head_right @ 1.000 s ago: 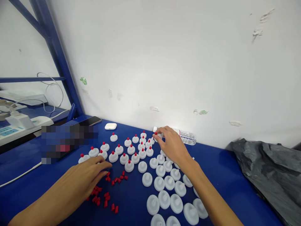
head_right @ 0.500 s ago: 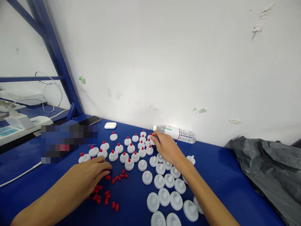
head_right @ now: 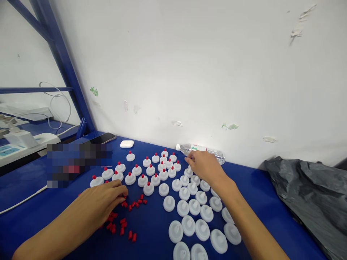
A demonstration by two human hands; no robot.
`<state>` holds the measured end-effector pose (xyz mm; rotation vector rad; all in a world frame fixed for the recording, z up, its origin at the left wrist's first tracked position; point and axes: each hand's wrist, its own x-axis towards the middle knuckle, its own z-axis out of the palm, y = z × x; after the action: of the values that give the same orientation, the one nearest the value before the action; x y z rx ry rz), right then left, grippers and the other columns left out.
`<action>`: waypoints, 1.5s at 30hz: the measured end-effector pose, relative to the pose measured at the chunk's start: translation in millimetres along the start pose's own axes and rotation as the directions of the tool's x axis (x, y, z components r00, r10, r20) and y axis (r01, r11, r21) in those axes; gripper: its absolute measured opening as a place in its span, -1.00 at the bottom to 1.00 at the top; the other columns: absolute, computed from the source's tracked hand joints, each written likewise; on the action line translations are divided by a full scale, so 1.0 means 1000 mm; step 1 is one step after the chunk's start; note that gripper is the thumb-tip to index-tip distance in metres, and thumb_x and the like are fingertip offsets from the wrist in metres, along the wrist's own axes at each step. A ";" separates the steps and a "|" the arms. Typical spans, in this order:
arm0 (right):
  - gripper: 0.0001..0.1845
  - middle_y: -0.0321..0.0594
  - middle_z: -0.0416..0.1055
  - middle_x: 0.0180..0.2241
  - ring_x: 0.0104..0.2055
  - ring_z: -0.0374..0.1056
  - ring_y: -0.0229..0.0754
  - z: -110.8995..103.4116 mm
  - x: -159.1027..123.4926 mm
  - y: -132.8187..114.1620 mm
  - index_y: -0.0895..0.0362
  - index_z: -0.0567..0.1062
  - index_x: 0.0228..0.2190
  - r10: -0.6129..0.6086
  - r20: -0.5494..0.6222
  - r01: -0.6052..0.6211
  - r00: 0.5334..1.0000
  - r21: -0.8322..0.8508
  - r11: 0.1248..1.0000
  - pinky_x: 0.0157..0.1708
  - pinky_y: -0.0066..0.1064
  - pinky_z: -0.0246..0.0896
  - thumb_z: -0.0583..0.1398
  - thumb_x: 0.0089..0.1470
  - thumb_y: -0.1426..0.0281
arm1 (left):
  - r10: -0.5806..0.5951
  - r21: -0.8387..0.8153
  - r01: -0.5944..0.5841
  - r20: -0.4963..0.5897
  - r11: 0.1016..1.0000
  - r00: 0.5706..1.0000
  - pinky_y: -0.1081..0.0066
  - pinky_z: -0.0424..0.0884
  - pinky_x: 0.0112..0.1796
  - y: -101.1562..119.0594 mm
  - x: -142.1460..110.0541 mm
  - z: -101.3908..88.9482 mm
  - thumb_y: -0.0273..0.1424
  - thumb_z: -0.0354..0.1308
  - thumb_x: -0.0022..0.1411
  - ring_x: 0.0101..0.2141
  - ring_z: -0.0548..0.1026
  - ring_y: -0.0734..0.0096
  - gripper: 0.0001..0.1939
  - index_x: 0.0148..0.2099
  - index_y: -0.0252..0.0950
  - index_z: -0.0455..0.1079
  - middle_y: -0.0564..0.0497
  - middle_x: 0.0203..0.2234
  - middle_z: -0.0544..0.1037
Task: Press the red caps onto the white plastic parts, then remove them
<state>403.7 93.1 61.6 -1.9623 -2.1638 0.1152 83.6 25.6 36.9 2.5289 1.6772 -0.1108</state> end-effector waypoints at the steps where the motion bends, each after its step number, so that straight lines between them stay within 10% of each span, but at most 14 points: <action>1: -0.70 -0.05 0.62 -0.31 -0.23 0.52 0.08 0.000 0.000 0.003 0.11 0.62 -0.25 0.023 0.027 -0.022 0.999 -0.030 0.999 -0.23 -0.21 0.25 0.13 0.30 0.24 | -0.003 0.001 0.003 0.005 1.000 1.000 0.33 0.37 -0.35 0.000 0.000 0.000 -0.56 -0.09 0.40 -0.22 0.62 0.16 -0.65 -0.12 -0.19 0.53 -0.07 -0.16 0.60; 10: -0.50 -0.03 0.61 -0.21 -0.17 0.53 0.03 -0.001 0.001 0.006 0.12 0.60 -0.22 0.053 0.146 -0.037 0.988 -0.109 0.993 -0.25 -0.29 0.23 -0.08 0.41 0.23 | -0.082 -0.181 0.061 -0.110 0.982 0.991 0.32 0.28 -0.31 0.007 -0.008 -0.015 -0.44 -0.07 0.44 -0.26 0.58 0.20 -0.76 -0.17 -0.18 0.44 0.00 -0.28 0.61; 17: -0.45 -0.15 0.61 -0.13 -0.07 0.52 -0.01 0.003 0.001 0.017 0.03 0.53 0.08 0.050 0.213 -0.024 0.976 -0.127 0.992 -0.17 -0.31 0.25 0.08 0.10 0.58 | -0.102 -0.221 0.061 -0.180 0.973 0.978 0.27 0.33 -0.26 0.004 -0.007 -0.012 -0.42 -0.09 0.44 -0.23 0.61 0.15 -0.71 -0.05 -0.14 0.47 0.02 -0.19 0.64; 33: -0.65 0.01 0.60 -0.06 0.01 0.51 0.11 0.003 0.000 0.011 0.17 0.60 -0.03 0.015 0.145 0.005 0.989 -0.137 0.991 -0.04 -0.19 0.32 0.25 0.13 0.45 | -0.067 -0.276 -0.034 -0.346 0.961 0.936 0.33 0.34 -0.32 0.003 -0.009 -0.012 -0.32 -0.05 0.45 -0.34 0.58 0.28 -0.74 -0.09 -0.09 0.48 0.09 -0.24 0.62; 40: -0.66 -0.04 0.53 0.04 0.06 0.46 0.02 -0.027 -0.016 -0.033 0.14 0.53 0.04 -0.070 -0.032 0.069 0.997 -0.034 0.997 0.03 -0.22 0.32 0.14 0.30 0.36 | -0.099 -0.454 -0.167 -0.506 0.875 0.857 0.47 0.34 -0.50 0.009 -0.017 -0.017 -0.23 0.08 0.42 -0.61 0.48 0.49 -0.83 -0.08 -0.03 0.51 0.23 -0.43 0.64; 45: -0.64 -0.07 0.49 0.09 0.17 0.37 0.03 -0.027 -0.045 -0.083 0.09 0.47 0.10 -0.383 -0.080 0.390 0.920 0.104 0.915 0.17 -0.09 0.28 0.13 0.33 0.31 | -0.117 -0.525 -0.268 -0.588 0.808 0.800 0.52 0.31 -0.59 0.012 -0.020 -0.020 -0.20 0.14 0.41 -0.64 0.47 0.54 -0.84 -0.10 -0.04 0.53 0.25 -0.49 0.62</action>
<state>332.2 37.1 99.9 -1.4225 -2.3970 0.1152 87.0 5.2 60.1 2.2207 1.4168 1.1600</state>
